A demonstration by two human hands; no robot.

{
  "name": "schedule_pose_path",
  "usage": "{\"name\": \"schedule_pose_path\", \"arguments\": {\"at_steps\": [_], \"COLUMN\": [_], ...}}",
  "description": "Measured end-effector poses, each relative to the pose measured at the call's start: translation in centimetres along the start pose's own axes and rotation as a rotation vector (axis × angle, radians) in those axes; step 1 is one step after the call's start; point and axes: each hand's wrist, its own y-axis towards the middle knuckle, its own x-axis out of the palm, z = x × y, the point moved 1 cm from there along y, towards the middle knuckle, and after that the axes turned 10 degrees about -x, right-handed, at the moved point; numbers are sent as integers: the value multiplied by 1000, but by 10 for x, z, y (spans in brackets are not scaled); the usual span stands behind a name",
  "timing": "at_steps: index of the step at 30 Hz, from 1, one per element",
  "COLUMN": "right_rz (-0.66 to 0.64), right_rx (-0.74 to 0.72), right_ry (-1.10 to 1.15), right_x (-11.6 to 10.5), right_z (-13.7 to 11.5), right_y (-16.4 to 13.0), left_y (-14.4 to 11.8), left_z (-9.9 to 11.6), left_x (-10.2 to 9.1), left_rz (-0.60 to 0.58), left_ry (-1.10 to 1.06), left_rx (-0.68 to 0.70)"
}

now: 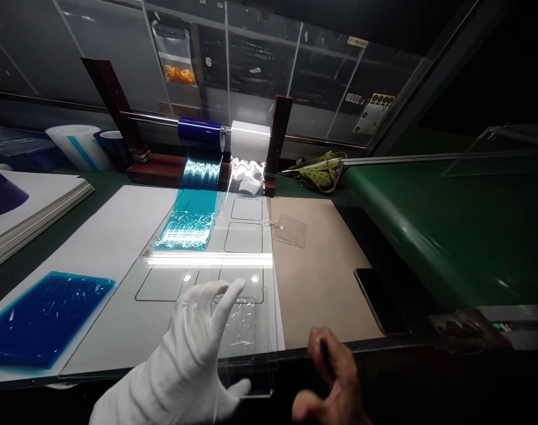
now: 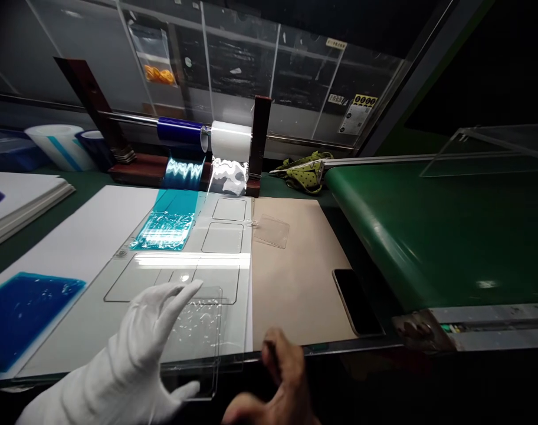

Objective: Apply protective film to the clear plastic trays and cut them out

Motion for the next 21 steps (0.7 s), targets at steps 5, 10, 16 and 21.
{"name": "schedule_pose_path", "arguments": {"at_steps": [5,10,16,21], "right_rz": [-117,-201,-183,-322], "right_rx": [-44,-97,-379,-575], "right_ry": [-473,-635,-422,-325], "right_x": [-24,-24,-13,14], "right_z": [56,82,13,-41], "right_y": [37,51,54,64], "left_y": [-7,-17,-34,-34], "left_z": [-2,-9,-28,-23], "left_x": [6,12,27,40], "left_rz": [169,175,-468,-733], "left_ry": [165,34,-1449,-2179], "left_rx": [-74,-251,-544,-568]}}
